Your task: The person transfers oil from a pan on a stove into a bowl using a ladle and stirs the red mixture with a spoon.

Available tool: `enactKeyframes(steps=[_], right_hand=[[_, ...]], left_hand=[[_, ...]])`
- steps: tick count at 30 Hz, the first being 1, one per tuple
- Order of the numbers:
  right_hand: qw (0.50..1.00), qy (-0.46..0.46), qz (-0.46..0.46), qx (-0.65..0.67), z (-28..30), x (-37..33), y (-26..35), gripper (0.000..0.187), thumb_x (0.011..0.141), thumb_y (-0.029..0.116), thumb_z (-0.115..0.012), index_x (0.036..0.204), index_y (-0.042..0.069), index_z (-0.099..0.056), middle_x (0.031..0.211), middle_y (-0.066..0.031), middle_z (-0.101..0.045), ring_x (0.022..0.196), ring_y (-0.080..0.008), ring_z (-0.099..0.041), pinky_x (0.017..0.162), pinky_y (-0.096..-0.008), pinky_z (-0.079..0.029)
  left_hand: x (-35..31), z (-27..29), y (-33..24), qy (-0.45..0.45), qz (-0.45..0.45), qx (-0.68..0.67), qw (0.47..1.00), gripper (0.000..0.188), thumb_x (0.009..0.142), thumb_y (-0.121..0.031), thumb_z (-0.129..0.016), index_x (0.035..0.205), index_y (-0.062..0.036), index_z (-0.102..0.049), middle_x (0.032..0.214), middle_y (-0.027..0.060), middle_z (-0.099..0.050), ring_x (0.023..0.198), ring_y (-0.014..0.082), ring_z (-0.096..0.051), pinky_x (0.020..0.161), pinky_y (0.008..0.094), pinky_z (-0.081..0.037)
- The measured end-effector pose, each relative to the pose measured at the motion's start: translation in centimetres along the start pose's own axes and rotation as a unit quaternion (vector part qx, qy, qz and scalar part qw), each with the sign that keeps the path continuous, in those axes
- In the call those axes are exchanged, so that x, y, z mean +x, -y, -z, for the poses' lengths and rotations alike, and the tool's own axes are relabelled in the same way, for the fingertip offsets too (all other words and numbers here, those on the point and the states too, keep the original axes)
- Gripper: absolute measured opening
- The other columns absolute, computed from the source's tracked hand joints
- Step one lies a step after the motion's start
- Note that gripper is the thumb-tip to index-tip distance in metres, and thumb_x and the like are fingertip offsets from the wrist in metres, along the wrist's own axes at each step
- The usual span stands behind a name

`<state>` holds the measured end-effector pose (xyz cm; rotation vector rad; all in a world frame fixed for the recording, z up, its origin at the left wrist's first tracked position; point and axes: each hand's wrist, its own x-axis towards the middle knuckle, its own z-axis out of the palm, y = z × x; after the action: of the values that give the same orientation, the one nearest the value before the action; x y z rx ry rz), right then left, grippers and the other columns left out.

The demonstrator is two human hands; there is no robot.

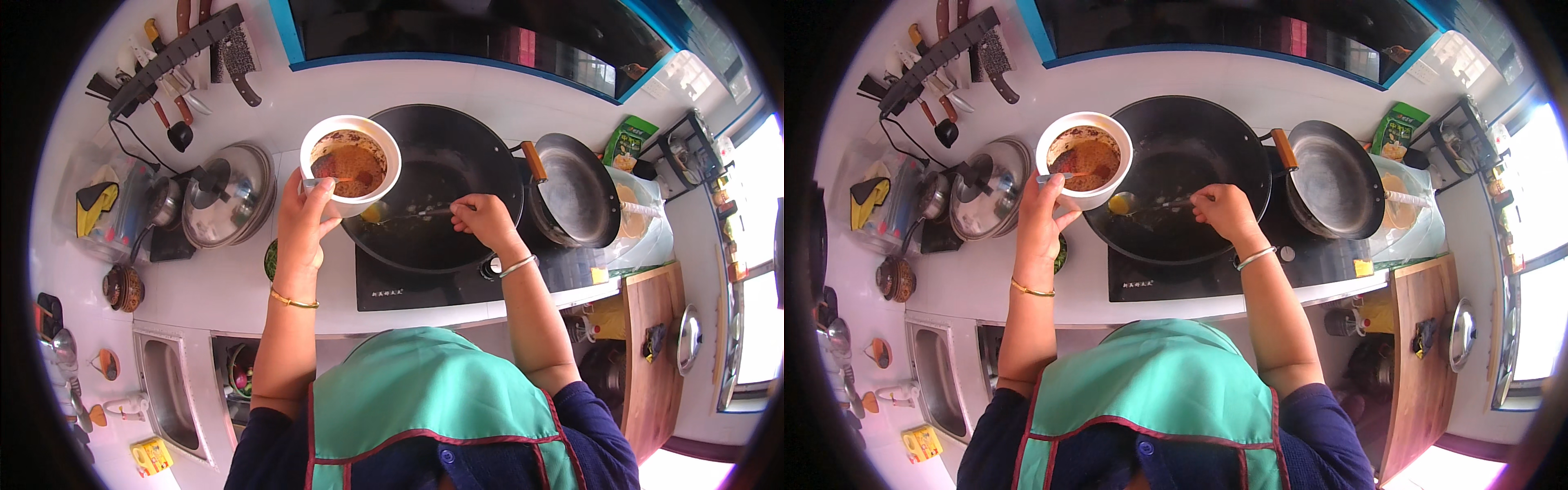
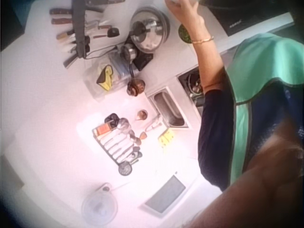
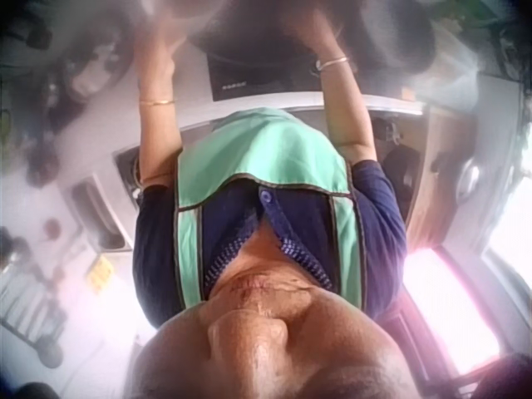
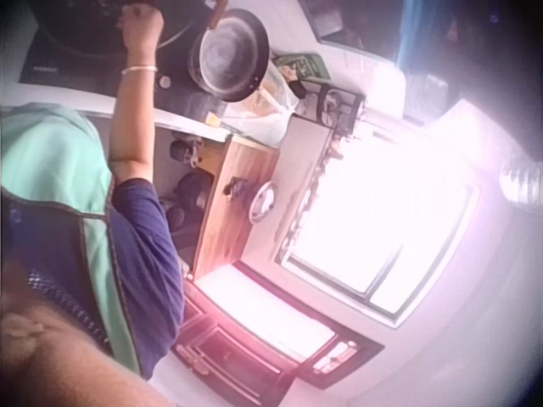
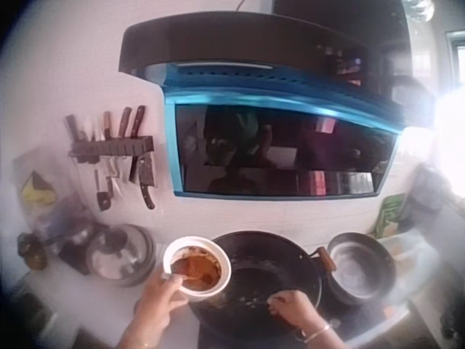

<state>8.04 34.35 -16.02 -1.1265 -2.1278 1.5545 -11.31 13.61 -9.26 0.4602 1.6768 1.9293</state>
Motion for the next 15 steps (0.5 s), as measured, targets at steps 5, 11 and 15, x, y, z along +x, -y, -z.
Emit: enactKeyframes(steps=[5,11,15], right_hand=[[0.996,-0.052,0.077,-0.016,1.5,-0.9,2.0,0.02,0.085,0.015,-0.062,0.094,-0.002,-0.069,0.076,-0.0101,-0.069,0.066,-0.0156,-0.067,0.064,-0.0263,-0.052],[0.975,-0.157,0.14,-0.073,6.1,-1.9,6.1,0.021,0.085,0.017,-0.063,0.092,-0.001,-0.069,0.073,-0.0092,-0.068,0.064,-0.0155,-0.067,0.063,-0.0272,-0.051],[0.959,-0.206,0.172,-0.097,9.2,-3.1,8.4,0.023,0.086,0.02,-0.062,0.093,-0.001,-0.07,0.072,-0.0107,-0.069,0.067,-0.0164,-0.068,0.065,-0.0272,-0.052]], left_hand=[[0.2,-0.1,-0.4,0.024,-0.002,-0.001,1.0,0.061,0.084,-0.037,-0.067,0.134,-0.0101,-0.044,0.106,0.0057,-0.057,0.098,0.0159,-0.054,0.084,0.0442,-0.049],[0.7,-1.1,0.6,0.049,0.014,0.009,0.999,0.075,0.082,-0.041,-0.069,0.142,-0.0099,-0.036,0.124,0.0139,-0.054,0.115,0.0257,-0.053,0.086,0.0465,-0.049],[0.8,-2.6,1.4,0.059,0.035,0.011,0.998,0.086,0.08,-0.04,-0.073,0.145,-0.0046,-0.029,0.125,0.0156,-0.054,0.115,0.0266,-0.053,0.089,0.0481,-0.048]])
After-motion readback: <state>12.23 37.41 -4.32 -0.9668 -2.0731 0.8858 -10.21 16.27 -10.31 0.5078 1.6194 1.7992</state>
